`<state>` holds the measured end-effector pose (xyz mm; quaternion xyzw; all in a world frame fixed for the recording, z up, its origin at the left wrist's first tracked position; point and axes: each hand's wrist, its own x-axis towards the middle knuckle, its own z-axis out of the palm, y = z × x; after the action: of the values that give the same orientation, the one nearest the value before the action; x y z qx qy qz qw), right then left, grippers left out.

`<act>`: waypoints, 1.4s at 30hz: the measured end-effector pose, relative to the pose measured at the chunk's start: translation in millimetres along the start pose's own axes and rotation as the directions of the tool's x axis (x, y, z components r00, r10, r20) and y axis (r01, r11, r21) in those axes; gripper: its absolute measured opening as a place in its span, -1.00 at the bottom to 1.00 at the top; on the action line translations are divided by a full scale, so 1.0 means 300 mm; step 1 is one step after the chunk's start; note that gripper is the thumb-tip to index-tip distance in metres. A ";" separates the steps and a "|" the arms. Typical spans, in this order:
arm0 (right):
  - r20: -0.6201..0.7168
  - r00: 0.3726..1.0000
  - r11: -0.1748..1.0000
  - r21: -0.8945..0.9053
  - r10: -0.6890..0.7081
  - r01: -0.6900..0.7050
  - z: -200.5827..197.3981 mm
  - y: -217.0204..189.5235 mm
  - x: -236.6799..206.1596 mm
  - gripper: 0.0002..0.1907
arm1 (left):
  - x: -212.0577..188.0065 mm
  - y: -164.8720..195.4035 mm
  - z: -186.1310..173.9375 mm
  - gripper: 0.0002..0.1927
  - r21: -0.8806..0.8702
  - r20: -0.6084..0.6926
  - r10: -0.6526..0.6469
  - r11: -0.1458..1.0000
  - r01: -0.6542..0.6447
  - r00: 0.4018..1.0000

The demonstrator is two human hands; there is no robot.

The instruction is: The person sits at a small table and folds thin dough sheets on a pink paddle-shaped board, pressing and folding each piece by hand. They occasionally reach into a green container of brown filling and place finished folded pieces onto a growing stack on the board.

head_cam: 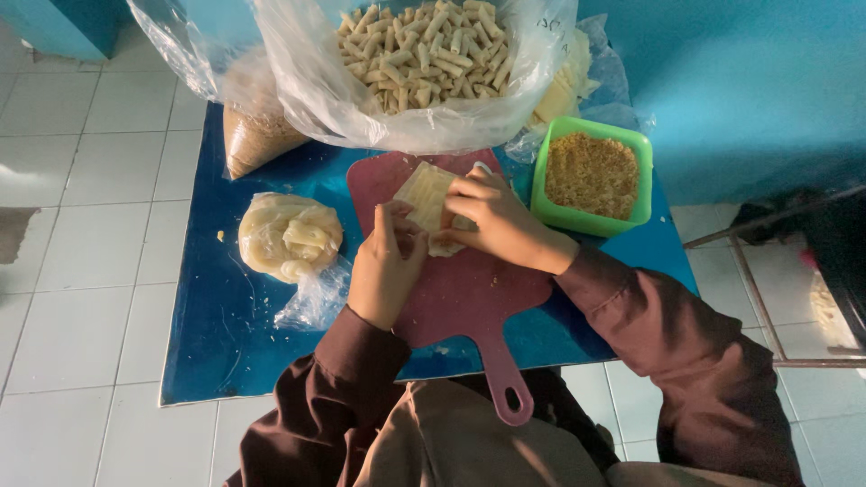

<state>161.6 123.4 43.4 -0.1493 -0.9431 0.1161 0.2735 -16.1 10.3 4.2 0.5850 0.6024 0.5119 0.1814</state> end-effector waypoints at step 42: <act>0.084 0.961 0.921 0.273 0.265 -0.278 -0.012 -0.058 -0.060 -0.83 | -0.025 0.087 -0.012 -0.93 0.355 0.095 0.191 0.910 -0.213 0.977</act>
<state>174.1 101.5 43.0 -0.2355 -0.8930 0.2893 0.2518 -3.7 -3.3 24.4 0.6822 0.6172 0.3904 0.0341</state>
